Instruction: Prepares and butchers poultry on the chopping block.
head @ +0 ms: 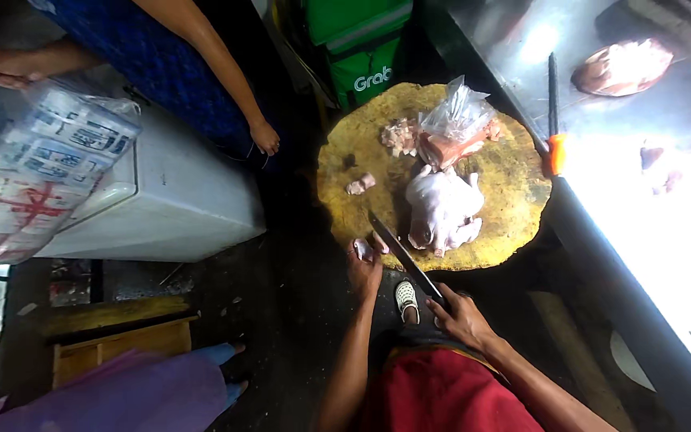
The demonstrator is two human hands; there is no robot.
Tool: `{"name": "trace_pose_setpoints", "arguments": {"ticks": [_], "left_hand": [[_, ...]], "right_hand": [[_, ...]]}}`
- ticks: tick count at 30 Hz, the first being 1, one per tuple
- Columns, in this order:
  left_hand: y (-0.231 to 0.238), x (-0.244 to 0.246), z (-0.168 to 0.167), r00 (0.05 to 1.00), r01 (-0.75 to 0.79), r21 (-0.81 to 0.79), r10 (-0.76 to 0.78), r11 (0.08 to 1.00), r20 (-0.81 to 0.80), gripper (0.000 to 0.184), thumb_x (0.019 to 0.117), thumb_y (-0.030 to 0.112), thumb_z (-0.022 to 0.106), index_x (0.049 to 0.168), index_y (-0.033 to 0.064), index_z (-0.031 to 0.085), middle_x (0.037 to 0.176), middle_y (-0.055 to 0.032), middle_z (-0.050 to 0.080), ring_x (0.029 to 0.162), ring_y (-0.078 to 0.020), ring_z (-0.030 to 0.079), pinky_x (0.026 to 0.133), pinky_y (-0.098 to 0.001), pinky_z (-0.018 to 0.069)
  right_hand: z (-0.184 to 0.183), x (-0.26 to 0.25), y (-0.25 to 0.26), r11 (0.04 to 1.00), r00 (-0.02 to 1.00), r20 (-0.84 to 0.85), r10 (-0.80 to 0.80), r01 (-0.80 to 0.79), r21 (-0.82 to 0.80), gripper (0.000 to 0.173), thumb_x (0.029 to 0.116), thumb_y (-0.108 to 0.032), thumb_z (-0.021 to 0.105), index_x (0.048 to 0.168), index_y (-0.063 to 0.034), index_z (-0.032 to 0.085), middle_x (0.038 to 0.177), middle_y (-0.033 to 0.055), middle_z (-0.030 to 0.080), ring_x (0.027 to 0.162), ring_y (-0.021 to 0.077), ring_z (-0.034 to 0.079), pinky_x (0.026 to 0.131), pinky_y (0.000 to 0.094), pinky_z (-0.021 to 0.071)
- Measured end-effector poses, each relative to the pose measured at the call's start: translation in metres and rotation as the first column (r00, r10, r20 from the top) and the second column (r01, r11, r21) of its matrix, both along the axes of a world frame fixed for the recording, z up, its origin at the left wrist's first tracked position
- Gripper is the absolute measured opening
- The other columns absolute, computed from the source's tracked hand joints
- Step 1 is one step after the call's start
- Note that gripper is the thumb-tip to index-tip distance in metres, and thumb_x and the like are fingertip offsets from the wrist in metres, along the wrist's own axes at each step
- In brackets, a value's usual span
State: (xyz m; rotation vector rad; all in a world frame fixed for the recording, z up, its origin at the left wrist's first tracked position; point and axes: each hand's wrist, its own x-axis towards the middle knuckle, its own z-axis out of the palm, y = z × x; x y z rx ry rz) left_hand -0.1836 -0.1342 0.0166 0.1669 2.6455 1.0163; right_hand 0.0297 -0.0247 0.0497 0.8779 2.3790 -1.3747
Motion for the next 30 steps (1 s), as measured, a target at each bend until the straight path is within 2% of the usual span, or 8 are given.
{"name": "trace_pose_setpoints", "arguments": {"ticks": [2, 6, 13, 18, 21, 23, 26, 30], "left_hand": [[0.022, 0.000, 0.005, 0.989, 0.145, -0.113, -0.148, 0.983, -0.020, 0.085, 0.0890, 0.042, 0.077, 0.157, 0.0107, 0.037, 0.147, -0.0218, 0.053, 0.127, -0.0374, 0.060, 0.103, -0.0560, 0.0517], [0.065, -0.033, -0.001, 0.945, 0.319, -0.149, -0.325, 0.936, -0.019, 0.053, 0.0916, 0.017, 0.071, 0.143, 0.0161, 0.058, 0.148, -0.0198, 0.052, 0.130, -0.0386, 0.055, 0.105, -0.0561, 0.0494], [0.121, -0.133, 0.037, 0.924, 0.317, -0.030, -0.315, 0.948, -0.215, 0.087, 0.0874, 0.035, 0.080, 0.159, 0.0112, 0.037, 0.157, -0.0199, 0.044, 0.143, -0.0392, 0.044, 0.117, -0.0582, 0.0380], [0.151, -0.007, 0.096, 0.831, 0.554, 0.109, -0.541, 0.825, -0.131, 0.041, 0.1029, 0.020, 0.059, 0.139, 0.0025, 0.056, 0.129, -0.0218, 0.064, 0.108, -0.0333, 0.068, 0.093, -0.0518, 0.0570], [0.165, 0.088, 0.060, 0.662, 0.744, 0.036, -0.744, 0.667, 0.096, 0.061, 0.1019, 0.030, 0.060, 0.155, 0.0040, 0.042, 0.148, -0.0217, 0.053, 0.133, -0.0335, 0.057, 0.110, -0.0513, 0.0471], [0.155, 0.119, 0.037, 0.621, 0.783, -0.135, -0.775, 0.607, 0.115, 0.067, 0.1014, 0.042, 0.058, 0.157, 0.0075, 0.041, 0.158, -0.0184, 0.043, 0.133, -0.0330, 0.056, 0.107, -0.0503, 0.0493], [0.119, 0.107, 0.026, 0.593, 0.783, -0.220, -0.805, 0.581, -0.017, 0.052, 0.1010, 0.050, 0.056, 0.129, 0.0072, 0.067, 0.137, -0.0158, 0.062, 0.108, -0.0308, 0.069, 0.091, -0.0497, 0.0563], [0.065, 0.054, 0.017, 0.489, 0.784, -0.350, -0.857, 0.513, -0.161, 0.036, 0.1033, 0.032, 0.054, 0.112, 0.0036, 0.074, 0.118, -0.0151, 0.070, 0.101, -0.0326, 0.071, 0.088, -0.0501, 0.0572]], "right_hand": [[0.004, 0.017, 0.003, 0.992, 0.988, -0.109, -0.111, 0.116, 0.040, 0.050, 0.1016, -0.051, 0.054, 0.138, -0.0170, 0.061, 0.079, 0.0048, 0.070, 0.068, 0.0194, 0.068, 0.068, 0.0452, 0.0578], [0.016, 0.046, 0.008, 0.940, 0.921, -0.233, -0.311, 0.334, 0.069, 0.048, 0.0997, -0.045, 0.057, 0.136, -0.0133, 0.063, 0.081, 0.0015, 0.071, 0.066, 0.0108, 0.067, 0.063, 0.0360, 0.0582], [0.006, 0.093, 0.016, 0.750, 0.759, -0.258, -0.598, 0.643, 0.155, 0.051, 0.0997, -0.047, 0.055, 0.133, -0.0085, 0.063, 0.077, 0.0053, 0.069, 0.059, 0.0150, 0.065, 0.057, 0.0405, 0.0568], [-0.027, 0.103, 0.039, 0.715, 0.725, 0.004, -0.689, 0.678, 0.171, 0.041, 0.1042, -0.038, 0.058, 0.134, -0.0095, 0.060, 0.089, 0.0175, 0.070, 0.081, 0.0326, 0.070, 0.075, 0.0571, 0.0542], [-0.041, 0.110, 0.047, 0.716, 0.721, -0.014, -0.692, 0.689, 0.111, 0.037, 0.1035, -0.034, 0.061, 0.128, -0.0063, 0.062, 0.090, 0.0173, 0.069, 0.080, 0.0308, 0.069, 0.076, 0.0555, 0.0547], [-0.043, 0.115, 0.049, 0.716, 0.721, -0.031, -0.693, 0.692, 0.093, 0.035, 0.1031, -0.032, 0.062, 0.125, -0.0052, 0.064, 0.086, 0.0166, 0.069, 0.076, 0.0297, 0.068, 0.073, 0.0547, 0.0542], [-0.039, 0.120, 0.051, 0.720, 0.723, -0.074, -0.687, 0.690, 0.068, 0.034, 0.1015, -0.036, 0.063, 0.120, -0.0079, 0.068, 0.076, 0.0111, 0.066, 0.063, 0.0233, 0.063, 0.063, 0.0493, 0.0531], [-0.033, 0.117, 0.047, 0.789, 0.760, -0.252, -0.599, 0.614, -0.021, 0.039, 0.0988, -0.043, 0.059, 0.115, -0.0082, 0.069, 0.068, 0.0010, 0.063, 0.053, 0.0103, 0.059, 0.053, 0.0345, 0.0526]]}}
